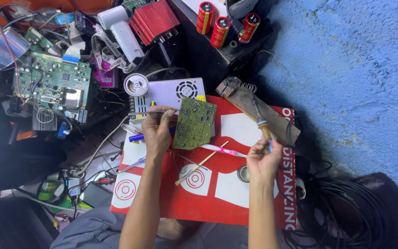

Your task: A person uses a soldering iron to repair or modify components on a green circuit board at a workbench.

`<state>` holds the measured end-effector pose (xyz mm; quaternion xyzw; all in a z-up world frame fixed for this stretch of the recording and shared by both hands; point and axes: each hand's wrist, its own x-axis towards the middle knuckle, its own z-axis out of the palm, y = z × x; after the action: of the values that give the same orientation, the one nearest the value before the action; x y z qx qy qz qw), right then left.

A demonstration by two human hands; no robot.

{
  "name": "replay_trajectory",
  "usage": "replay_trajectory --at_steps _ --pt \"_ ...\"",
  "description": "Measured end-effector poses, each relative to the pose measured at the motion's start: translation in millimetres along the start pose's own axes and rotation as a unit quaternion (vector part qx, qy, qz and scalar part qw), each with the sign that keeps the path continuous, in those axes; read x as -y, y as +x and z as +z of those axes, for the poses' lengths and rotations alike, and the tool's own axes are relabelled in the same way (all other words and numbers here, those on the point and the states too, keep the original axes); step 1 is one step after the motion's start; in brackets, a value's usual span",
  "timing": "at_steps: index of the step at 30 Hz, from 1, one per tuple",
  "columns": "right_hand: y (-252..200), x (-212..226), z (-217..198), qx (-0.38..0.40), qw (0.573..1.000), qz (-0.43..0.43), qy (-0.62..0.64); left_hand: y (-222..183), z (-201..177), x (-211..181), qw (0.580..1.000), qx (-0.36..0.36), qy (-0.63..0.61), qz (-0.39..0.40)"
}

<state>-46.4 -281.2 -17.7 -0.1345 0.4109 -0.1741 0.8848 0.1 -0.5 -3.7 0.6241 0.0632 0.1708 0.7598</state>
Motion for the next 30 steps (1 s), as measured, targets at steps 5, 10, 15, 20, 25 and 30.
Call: replay_trajectory --at_steps 5,10,15,20,25,30 --pt "-0.6 11.5 6.1 0.038 0.995 -0.072 -0.053 0.6 -0.2 -0.5 1.0 -0.001 0.01 0.005" --pt "-12.5 18.2 1.3 0.066 0.986 -0.12 -0.097 0.1 -0.7 -1.6 1.0 -0.005 0.01 0.003" --pt "-7.5 61.0 -19.6 0.037 0.964 -0.218 -0.144 0.6 -1.8 -2.0 1.0 -0.006 0.008 0.004" --pt "-9.4 94.6 -15.8 0.043 0.968 -0.219 -0.115 0.1 -1.4 -0.2 1.0 -0.003 0.007 0.003" --pt "-36.4 78.4 20.2 0.051 0.971 -0.215 -0.095 -1.5 -1.8 3.9 1.0 -0.007 0.003 -0.002" --pt "-48.8 37.9 61.4 0.066 0.973 -0.188 -0.116 -1.1 -0.9 -1.4 1.0 -0.004 0.012 0.008"
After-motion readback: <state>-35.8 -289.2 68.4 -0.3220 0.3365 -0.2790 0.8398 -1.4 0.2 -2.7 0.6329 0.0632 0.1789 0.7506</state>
